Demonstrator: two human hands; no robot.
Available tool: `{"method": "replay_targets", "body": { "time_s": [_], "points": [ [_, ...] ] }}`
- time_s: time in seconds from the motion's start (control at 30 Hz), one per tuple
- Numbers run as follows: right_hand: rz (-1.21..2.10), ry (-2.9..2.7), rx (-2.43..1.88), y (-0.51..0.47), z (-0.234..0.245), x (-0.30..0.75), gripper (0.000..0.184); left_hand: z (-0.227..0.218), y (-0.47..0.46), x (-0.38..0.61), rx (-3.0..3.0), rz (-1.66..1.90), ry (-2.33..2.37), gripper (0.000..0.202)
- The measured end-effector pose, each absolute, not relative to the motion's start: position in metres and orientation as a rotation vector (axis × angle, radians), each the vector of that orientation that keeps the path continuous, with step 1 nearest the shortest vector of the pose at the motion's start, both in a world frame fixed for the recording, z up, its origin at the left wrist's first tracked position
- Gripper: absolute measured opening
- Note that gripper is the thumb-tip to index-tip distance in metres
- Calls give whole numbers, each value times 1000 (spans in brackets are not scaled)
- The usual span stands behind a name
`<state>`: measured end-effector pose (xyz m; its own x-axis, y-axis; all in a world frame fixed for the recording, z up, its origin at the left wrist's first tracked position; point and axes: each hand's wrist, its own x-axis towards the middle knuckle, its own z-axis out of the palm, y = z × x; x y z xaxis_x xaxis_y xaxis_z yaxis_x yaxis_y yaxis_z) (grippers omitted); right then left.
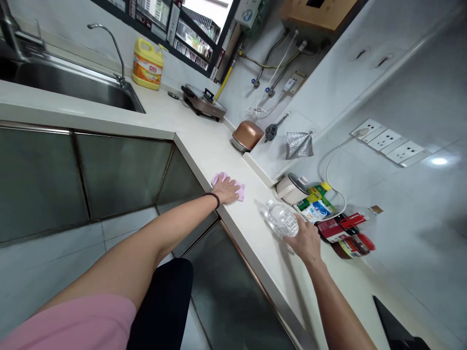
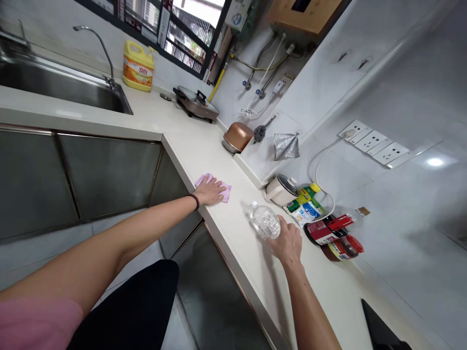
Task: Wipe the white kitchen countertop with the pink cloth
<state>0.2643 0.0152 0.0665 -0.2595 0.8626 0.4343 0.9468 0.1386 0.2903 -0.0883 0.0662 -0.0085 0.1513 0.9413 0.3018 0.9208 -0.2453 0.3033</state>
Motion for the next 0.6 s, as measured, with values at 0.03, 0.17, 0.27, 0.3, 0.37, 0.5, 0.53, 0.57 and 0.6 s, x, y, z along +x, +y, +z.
{"method": "replay_targets", "body": {
  "time_s": [0.03,0.17,0.27,0.3,0.37,0.5,0.53,0.57,0.6],
  "points": [
    [-731,-2190,-1803,16,65,273,81,-9,67,-88,2343,674,1899,47],
    [-477,-1992,-1655,14,57,324,90,-13,72,-88,2313,654,1901,52],
    [-270,-1700,-1586,-1,49,366,98,-15,76,-87,2287,625,1902,56],
    [-213,-1571,-1603,-7,46,380,101,-15,76,-87,2281,609,1904,58],
    [-92,-1333,-1623,-22,38,406,106,-15,77,-87,2276,577,1917,60],
    [93,-1115,-1482,-44,25,450,113,-12,75,-86,2289,545,1944,65],
    [107,-1090,-1457,-48,23,458,113,-11,75,-86,2288,536,1952,66],
    [118,-1068,-1449,-52,22,464,114,-10,75,-85,2283,523,1965,67],
    [130,-1051,-1460,-56,21,470,113,-10,75,-85,2275,507,1982,68]
  ]
}}
